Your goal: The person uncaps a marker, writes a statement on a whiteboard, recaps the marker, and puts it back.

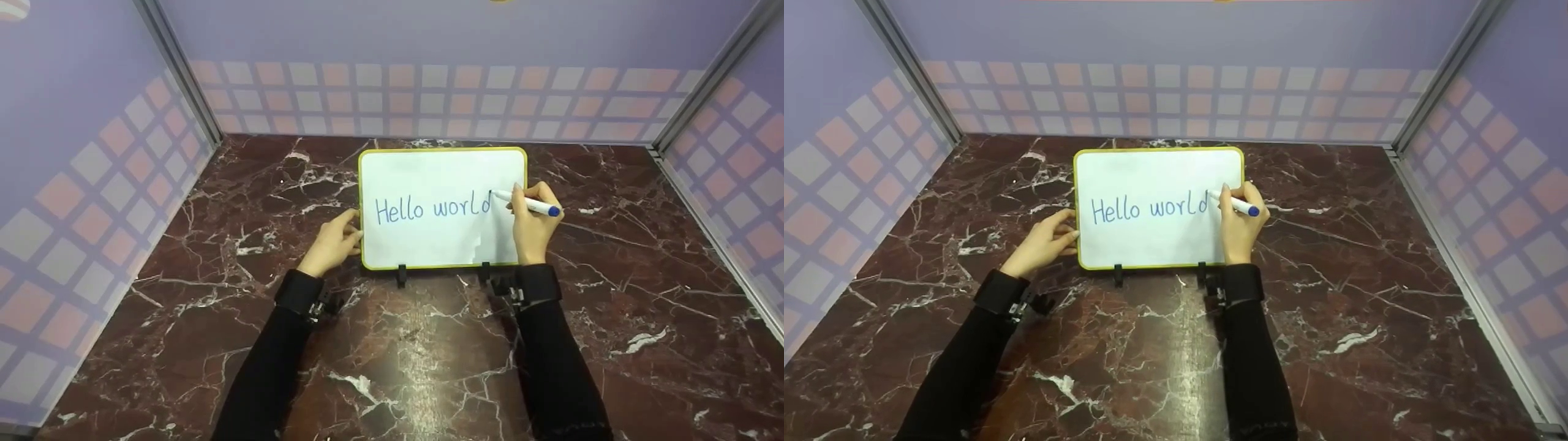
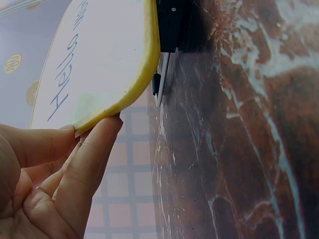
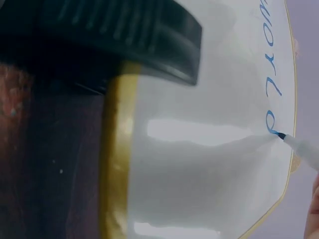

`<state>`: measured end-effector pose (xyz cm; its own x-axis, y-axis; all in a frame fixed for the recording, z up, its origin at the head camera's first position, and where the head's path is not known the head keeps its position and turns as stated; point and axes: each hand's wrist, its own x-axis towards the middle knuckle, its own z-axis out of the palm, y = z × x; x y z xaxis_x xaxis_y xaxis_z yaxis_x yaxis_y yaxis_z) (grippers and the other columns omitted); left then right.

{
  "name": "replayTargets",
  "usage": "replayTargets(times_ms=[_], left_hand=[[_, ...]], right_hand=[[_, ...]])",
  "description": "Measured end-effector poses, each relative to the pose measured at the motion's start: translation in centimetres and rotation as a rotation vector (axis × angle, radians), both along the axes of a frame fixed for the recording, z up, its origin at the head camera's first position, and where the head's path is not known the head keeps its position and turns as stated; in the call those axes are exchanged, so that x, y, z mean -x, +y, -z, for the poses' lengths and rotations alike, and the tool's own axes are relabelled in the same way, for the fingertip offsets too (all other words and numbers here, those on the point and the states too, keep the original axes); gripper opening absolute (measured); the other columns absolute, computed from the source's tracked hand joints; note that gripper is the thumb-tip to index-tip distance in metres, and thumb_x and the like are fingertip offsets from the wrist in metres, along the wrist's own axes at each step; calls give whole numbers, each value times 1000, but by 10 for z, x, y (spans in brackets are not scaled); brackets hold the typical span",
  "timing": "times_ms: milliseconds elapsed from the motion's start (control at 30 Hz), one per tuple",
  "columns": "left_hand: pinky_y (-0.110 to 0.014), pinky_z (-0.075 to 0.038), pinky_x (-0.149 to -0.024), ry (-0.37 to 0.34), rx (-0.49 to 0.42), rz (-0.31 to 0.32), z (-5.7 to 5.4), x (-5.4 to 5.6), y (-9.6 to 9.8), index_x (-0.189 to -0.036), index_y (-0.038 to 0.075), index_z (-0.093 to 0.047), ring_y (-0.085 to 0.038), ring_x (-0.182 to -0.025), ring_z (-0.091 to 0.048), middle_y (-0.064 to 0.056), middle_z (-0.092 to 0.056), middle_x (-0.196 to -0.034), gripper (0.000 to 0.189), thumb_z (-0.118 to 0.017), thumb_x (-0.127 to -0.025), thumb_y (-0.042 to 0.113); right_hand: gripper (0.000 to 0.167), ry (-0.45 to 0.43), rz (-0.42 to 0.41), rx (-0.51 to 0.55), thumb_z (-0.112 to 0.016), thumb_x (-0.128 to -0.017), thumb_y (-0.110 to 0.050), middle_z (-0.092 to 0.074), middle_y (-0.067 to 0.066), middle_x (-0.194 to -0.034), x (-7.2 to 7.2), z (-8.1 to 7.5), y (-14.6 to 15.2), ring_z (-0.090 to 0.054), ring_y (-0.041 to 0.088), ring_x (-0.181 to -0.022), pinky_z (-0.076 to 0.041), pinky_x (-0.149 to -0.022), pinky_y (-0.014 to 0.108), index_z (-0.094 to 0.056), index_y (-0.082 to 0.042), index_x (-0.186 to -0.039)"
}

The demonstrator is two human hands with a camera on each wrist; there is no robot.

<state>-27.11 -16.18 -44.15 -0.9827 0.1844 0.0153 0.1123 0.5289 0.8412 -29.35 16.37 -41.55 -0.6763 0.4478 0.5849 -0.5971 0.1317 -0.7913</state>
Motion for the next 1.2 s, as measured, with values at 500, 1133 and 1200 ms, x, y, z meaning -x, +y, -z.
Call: replayTargets(times_ms=[500, 1133, 1200], left_hand=[[-39, -64, -82, 8, -16, -17, 2, 1, 0, -140, -5, -44, -41, -96, -70, -32, -64, -111, 40, -51, -101, 0], [-41, -65, -81, 26, -17, -17, 0, 0, 1, -135, -3, -48, -41, -93, -70, -31, -66, -106, 36, -52, -100, -1], [-40, -65, -80, 27, -12, -17, 0, 1, 1, -135, -3, -48, -40, -93, -71, -31, -66, -106, 36, -52, -100, -1]], right_hand=[[27, -65, 49, -96, -53, -82, 14, -49, -9, -50, -5, -6, 2, -48, 8, -41, -36, -40, 13, -37, 13, -61], [29, -9, 98, -40, -64, -90, 2, -58, -1, -60, -4, -3, 11, -59, 28, -54, -42, -48, 17, -51, 14, -69], [29, -11, 94, -44, -64, -90, 3, -57, -2, -59, -4, -2, 11, -58, 28, -54, -41, -48, 17, -49, 16, -69]])
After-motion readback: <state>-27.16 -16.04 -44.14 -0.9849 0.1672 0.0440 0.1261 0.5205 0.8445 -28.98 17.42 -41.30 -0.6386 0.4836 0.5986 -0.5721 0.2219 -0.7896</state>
